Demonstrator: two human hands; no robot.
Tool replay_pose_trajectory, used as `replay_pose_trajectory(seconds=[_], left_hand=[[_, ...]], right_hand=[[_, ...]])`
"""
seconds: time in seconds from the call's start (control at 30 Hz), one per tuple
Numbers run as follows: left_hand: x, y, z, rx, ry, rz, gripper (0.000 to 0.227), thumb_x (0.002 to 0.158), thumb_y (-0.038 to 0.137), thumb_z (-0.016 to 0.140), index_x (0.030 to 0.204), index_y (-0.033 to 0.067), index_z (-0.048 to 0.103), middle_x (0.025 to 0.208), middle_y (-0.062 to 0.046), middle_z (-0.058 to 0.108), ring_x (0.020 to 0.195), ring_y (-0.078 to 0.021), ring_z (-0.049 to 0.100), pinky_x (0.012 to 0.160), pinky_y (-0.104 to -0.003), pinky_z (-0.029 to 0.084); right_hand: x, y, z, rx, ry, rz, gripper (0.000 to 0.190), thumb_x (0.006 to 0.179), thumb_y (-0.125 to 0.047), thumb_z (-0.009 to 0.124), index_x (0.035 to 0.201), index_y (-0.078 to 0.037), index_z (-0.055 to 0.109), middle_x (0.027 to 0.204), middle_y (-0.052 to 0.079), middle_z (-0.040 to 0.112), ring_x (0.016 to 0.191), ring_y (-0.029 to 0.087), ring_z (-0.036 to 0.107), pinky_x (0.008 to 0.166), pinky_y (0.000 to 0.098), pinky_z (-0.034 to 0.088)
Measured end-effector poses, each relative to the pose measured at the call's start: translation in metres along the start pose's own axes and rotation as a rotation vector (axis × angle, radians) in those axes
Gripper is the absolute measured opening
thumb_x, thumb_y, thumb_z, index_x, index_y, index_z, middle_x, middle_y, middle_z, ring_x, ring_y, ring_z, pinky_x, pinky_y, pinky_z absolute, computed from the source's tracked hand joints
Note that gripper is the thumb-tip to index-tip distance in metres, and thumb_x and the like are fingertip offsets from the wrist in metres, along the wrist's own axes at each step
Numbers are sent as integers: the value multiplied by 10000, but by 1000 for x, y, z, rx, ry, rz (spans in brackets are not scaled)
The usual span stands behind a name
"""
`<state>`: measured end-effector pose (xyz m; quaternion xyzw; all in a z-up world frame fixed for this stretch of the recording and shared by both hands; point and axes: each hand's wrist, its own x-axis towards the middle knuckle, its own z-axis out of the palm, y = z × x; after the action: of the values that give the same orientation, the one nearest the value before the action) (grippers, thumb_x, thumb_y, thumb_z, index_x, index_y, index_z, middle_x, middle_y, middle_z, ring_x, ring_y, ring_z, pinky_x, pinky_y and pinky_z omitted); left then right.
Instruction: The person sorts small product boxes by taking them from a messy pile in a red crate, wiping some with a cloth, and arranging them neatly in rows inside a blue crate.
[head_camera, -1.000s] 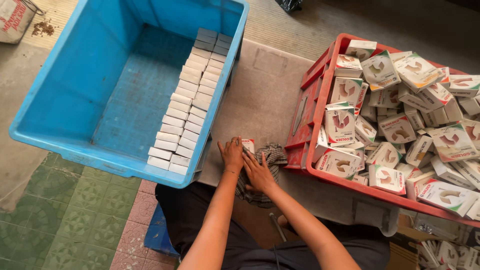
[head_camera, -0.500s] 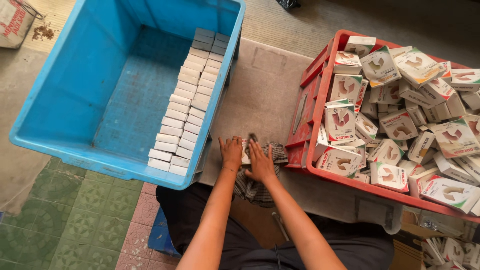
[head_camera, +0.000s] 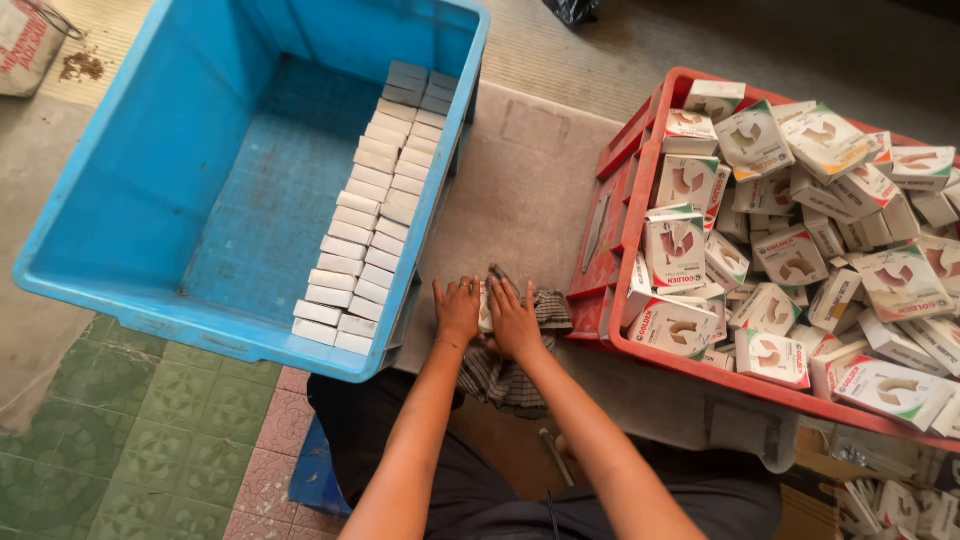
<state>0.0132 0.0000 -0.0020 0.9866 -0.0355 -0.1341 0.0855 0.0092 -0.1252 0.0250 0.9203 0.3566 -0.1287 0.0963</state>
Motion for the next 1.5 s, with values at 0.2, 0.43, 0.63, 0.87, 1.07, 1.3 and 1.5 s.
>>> replay_pose_trajectory(seconds=[0.2,0.43,0.63,0.87,1.07,1.3,1.5], left_hand=[[-8,5,-10,-55,1,-62,770,670,238,751,1354,69,440,1253,-45,498,1067,-271,519,1080,-588,121],[-4,8,-11,-45,-101,-107,1100,429,316,865,1395,98,384,1306,-31,465,1091,-270,500,1082,-597,97],[-6,9,-12,-61,-98,-136,1094,434,292,875,1394,96,387,1307,-23,461,1079,-262,505,1076,-577,112],[-2,8,-9,-89,-128,-146,1098,445,280,871,1406,108,369,1332,-14,435,1098,-263,495,1086,-580,112],[-3,9,-2,-111,-81,-169,1046,459,207,848,1393,108,388,1297,-1,447,1080,-263,503,1082,-564,126],[-1,7,5,-142,-40,-163,1062,417,192,849,1379,104,407,1264,-14,464,1038,-274,517,1063,-571,146],[-2,6,7,-130,-54,-164,1061,433,243,852,1386,120,400,1293,-12,453,1072,-278,509,1070,-577,131]], right_hand=[[-17,-17,4,289,-85,27,1007,645,-443,624,1438,15,203,1525,186,149,1425,297,124,1116,599,81],[-31,6,-3,120,116,60,902,688,-551,525,1388,-20,320,1485,121,277,1383,235,244,1096,615,-4],[-38,-32,11,197,219,203,837,666,-462,565,1323,28,394,1458,156,306,1363,272,278,1075,645,91],[-32,-19,4,-1,134,155,877,626,-470,600,1311,43,409,1438,181,331,1367,284,263,1100,623,92],[-7,-19,-2,145,-59,247,977,654,-486,618,1384,58,264,1503,199,169,1411,301,153,1098,638,75],[-37,-46,-6,46,-174,187,909,706,-487,618,1356,64,302,1451,273,233,1378,381,188,1105,610,41],[-7,-28,-23,61,-209,233,1114,647,-640,573,1437,30,163,1510,221,141,1407,374,107,1116,600,-13]])
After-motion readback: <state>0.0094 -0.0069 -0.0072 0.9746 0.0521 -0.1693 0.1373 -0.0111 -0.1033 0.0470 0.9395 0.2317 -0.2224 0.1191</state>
